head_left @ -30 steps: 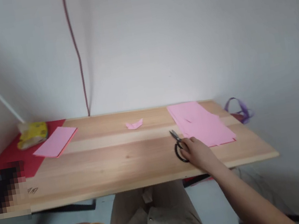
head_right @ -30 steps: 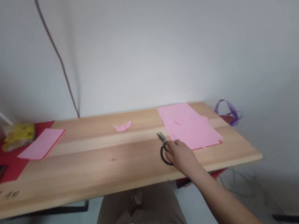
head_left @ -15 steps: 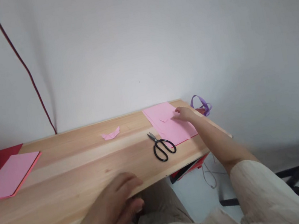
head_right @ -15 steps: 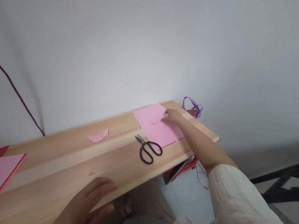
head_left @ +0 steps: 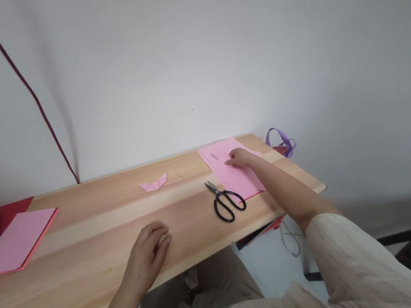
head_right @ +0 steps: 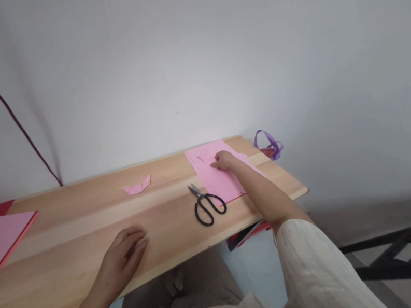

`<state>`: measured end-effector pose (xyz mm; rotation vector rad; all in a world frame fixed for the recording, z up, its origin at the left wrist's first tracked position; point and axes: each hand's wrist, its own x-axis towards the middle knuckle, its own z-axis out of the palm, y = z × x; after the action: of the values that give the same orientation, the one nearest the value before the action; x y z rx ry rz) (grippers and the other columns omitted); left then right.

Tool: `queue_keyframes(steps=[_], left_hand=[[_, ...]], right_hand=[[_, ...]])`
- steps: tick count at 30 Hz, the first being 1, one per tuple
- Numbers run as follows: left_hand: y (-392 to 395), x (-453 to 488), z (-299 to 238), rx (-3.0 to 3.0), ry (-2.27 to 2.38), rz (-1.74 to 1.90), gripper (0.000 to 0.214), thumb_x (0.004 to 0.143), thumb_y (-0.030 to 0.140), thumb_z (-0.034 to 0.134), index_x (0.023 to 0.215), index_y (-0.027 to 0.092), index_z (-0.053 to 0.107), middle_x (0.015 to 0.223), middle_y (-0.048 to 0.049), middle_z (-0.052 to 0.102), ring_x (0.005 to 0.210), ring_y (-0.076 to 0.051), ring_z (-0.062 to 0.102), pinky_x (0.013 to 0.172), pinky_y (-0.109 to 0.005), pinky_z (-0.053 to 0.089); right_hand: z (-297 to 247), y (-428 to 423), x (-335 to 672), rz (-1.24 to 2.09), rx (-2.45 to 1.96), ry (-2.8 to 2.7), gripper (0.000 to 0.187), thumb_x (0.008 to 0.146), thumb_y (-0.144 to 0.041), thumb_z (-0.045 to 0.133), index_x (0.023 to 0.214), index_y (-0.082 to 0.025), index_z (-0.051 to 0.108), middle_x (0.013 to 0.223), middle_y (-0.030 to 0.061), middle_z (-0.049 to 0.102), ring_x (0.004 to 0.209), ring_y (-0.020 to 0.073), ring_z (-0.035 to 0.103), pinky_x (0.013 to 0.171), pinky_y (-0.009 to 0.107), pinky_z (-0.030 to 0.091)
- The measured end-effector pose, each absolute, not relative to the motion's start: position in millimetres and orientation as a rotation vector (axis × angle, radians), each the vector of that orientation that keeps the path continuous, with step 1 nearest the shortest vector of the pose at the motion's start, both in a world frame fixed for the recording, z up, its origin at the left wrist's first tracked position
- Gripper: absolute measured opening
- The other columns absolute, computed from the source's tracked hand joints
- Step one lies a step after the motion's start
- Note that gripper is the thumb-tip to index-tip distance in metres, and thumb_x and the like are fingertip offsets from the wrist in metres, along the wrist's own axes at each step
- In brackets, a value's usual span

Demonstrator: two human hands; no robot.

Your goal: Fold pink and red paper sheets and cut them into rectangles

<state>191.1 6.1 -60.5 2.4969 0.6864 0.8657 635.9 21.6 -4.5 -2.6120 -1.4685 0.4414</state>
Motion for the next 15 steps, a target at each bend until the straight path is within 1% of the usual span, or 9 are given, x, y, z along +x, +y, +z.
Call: queue_keyframes(steps=[2, 4, 7, 10, 12, 13, 15], left_hand=[[5, 193, -59, 2.478, 0.687, 0.891, 0.018, 0.095, 0.028, 0.052, 0.105, 0.019, 0.064, 0.110, -0.0105, 0.064, 0.107, -0.021, 0.061, 0.091, -0.035, 0.053], [2, 193, -56, 2.445, 0.683, 0.926, 0.016, 0.095, 0.026, 0.052, 0.102, 0.019, 0.065, 0.108, -0.0099, 0.065, 0.106, -0.020, 0.062, 0.090, -0.034, 0.053], [-3, 186, -48, 2.363, 0.705, 0.983, 0.015, 0.095, 0.023, 0.051, 0.099, 0.019, 0.065, 0.103, -0.0087, 0.068, 0.102, -0.018, 0.064, 0.088, -0.031, 0.053], [-11, 165, -38, 2.282, 0.824, 1.050, 0.016, 0.095, 0.023, 0.051, 0.098, 0.019, 0.066, 0.101, -0.0077, 0.070, 0.099, -0.017, 0.065, 0.087, -0.030, 0.053], [-17, 140, -35, 2.236, 0.967, 1.095, 0.016, 0.095, 0.025, 0.051, 0.095, 0.020, 0.067, 0.098, -0.0068, 0.071, 0.097, -0.017, 0.066, 0.087, -0.029, 0.052], [-20, 126, -34, 2.210, 1.055, 1.117, 0.017, 0.094, 0.026, 0.052, 0.094, 0.020, 0.068, 0.097, -0.0064, 0.071, 0.094, -0.017, 0.066, 0.086, -0.029, 0.052], [-28, 93, -38, 2.140, 1.258, 1.165, 0.019, 0.094, 0.031, 0.053, 0.092, 0.020, 0.068, 0.094, -0.0057, 0.071, 0.090, -0.017, 0.066, 0.084, -0.029, 0.052]], right_hand=[[-3, 17, 634, 0.419, -2.614, -1.460, 0.026, 0.086, -0.039, 0.058, 0.078, -0.016, 0.066, 0.076, 0.0051, 0.067, 0.070, 0.0155, 0.057, 0.062, 0.025, 0.038], [-1, 12, 630, 0.390, -2.617, -1.458, 0.030, 0.089, -0.039, 0.052, 0.076, -0.016, 0.065, 0.074, 0.0050, 0.065, 0.068, 0.0152, 0.055, 0.061, 0.025, 0.036], [4, 1, 624, 0.368, -2.626, -1.467, 0.033, 0.090, -0.040, 0.049, 0.072, -0.016, 0.063, 0.071, 0.0054, 0.063, 0.067, 0.0159, 0.053, 0.060, 0.026, 0.035], [10, -15, 620, 0.376, -2.640, -1.489, 0.037, 0.089, -0.042, 0.050, 0.066, -0.016, 0.062, 0.070, 0.0069, 0.062, 0.067, 0.0179, 0.055, 0.060, 0.027, 0.036], [13, -28, 623, 0.393, -2.658, -1.479, 0.039, 0.090, -0.043, 0.047, 0.067, -0.016, 0.064, 0.071, 0.0086, 0.065, 0.068, 0.0194, 0.058, 0.063, 0.028, 0.038], [13, -34, 627, 0.414, -2.701, -1.390, 0.040, 0.090, -0.045, 0.047, 0.070, -0.016, 0.066, 0.076, 0.0096, 0.067, 0.070, 0.0197, 0.059, 0.065, 0.028, 0.039], [9, -46, 641, 0.398, -2.731, -1.380, 0.043, 0.092, -0.045, 0.044, 0.076, -0.013, 0.068, 0.082, 0.0151, 0.069, 0.072, 0.0223, 0.062, 0.068, 0.031, 0.041]])
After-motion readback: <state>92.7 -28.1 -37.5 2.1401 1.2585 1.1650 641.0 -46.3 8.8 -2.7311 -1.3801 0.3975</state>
